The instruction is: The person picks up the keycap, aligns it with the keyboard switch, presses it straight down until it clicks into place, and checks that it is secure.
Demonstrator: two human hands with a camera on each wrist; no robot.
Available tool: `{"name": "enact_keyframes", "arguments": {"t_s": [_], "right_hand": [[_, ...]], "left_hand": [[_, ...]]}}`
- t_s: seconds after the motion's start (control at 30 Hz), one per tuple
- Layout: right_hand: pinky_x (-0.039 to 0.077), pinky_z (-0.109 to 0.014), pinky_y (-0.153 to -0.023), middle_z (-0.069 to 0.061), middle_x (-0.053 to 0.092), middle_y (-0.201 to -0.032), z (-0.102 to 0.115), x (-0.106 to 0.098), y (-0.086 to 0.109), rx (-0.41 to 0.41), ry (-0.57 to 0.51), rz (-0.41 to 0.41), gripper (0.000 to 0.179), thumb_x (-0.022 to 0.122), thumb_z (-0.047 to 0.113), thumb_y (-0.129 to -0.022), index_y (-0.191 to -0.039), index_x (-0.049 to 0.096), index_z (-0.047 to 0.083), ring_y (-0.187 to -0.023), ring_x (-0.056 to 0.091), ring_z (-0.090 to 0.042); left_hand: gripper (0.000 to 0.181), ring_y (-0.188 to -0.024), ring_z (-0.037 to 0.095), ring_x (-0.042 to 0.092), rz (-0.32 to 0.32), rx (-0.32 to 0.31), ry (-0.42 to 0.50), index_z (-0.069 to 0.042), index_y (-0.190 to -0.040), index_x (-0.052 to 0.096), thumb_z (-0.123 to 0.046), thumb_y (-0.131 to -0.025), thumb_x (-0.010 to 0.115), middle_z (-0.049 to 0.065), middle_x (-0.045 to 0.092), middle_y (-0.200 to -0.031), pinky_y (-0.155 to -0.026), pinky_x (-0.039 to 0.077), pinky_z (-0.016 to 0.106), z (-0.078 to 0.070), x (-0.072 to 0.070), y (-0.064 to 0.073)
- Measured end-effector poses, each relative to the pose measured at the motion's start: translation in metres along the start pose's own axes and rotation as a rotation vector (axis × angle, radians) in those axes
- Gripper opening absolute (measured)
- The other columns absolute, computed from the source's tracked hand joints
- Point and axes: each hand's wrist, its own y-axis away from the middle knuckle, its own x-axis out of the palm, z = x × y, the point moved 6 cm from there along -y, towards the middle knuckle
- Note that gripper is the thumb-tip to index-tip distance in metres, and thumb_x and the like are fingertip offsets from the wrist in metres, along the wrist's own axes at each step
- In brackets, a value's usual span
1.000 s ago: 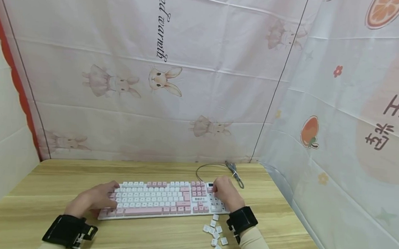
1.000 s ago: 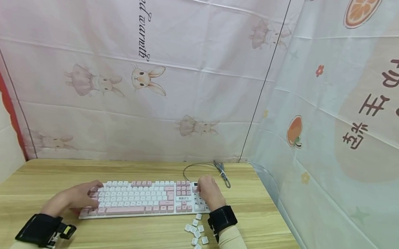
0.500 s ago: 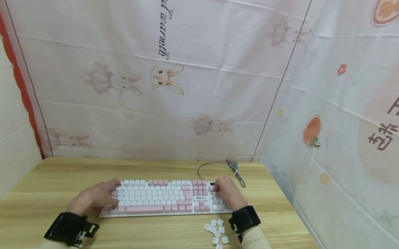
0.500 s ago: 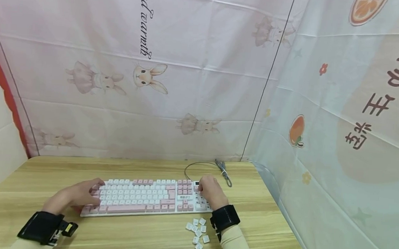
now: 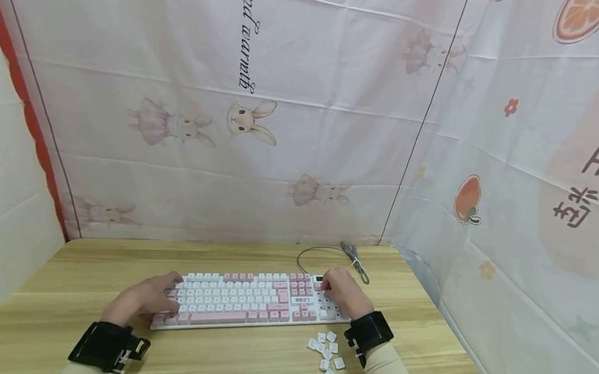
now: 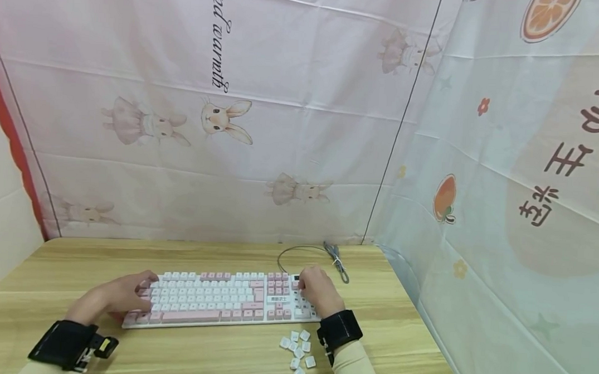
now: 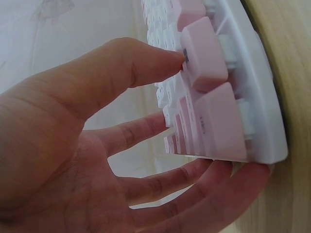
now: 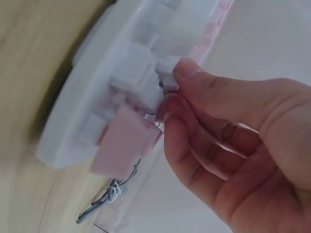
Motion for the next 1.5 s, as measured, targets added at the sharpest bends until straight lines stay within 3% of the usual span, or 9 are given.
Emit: {"name": "enact_keyframes", "arguments": {"t_s": [0.4, 0.77, 1.07, 1.5], "right_hand": [[0.049, -0.03, -0.071, 0.0, 0.071, -0.084, -0.006, 0.002, 0.001, 0.056, -0.056, 0.06, 0.009, 0.078, 0.002, -0.087, -0.091, 0.08, 0.01, -0.074, 0.055, -0.011], [0.048, -0.03, -0.071, 0.0, 0.069, -0.084, -0.004, -0.001, 0.0, 0.057, -0.043, 0.081, 0.009, 0.078, 0.002, -0.087, -0.091, 0.079, 0.01, -0.075, 0.054, -0.013], [0.047, -0.03, -0.07, -0.001, 0.069, -0.083, 0.004, -0.01, 0.005, 0.041, 0.014, 0.091, 0.013, 0.082, 0.004, -0.083, -0.095, 0.08, 0.009, -0.074, 0.054, -0.012], [0.053, -0.034, -0.073, -0.005, 0.074, -0.092, 0.02, -0.027, 0.009, -0.054, -0.036, 0.098, 0.017, 0.081, 0.003, -0.083, -0.1, 0.079, 0.006, -0.083, 0.064, -0.016]], "left_hand": [[0.07, -0.108, 0.04, 0.056, -0.001, 0.006, -0.007, 0.001, -0.143, 0.046, -0.017, -0.083, 0.076, 0.039, 0.044, -0.146, -0.066, 0.055, 0.04, -0.001, 0.0, 0.0], [0.069, -0.103, 0.037, 0.058, -0.009, -0.002, -0.002, 0.001, -0.144, 0.046, -0.017, -0.084, 0.076, 0.039, 0.044, -0.145, -0.063, 0.056, 0.04, 0.0, -0.001, 0.001], [0.069, -0.106, 0.038, 0.057, -0.005, 0.0, -0.003, 0.001, -0.143, 0.046, -0.017, -0.084, 0.076, 0.038, 0.045, -0.146, -0.063, 0.056, 0.04, 0.0, -0.001, 0.001], [0.069, -0.105, 0.037, 0.058, -0.006, -0.001, 0.02, -0.001, -0.144, 0.046, -0.015, -0.083, 0.076, 0.037, 0.044, -0.147, -0.061, 0.056, 0.04, 0.001, 0.0, 0.0]]}}
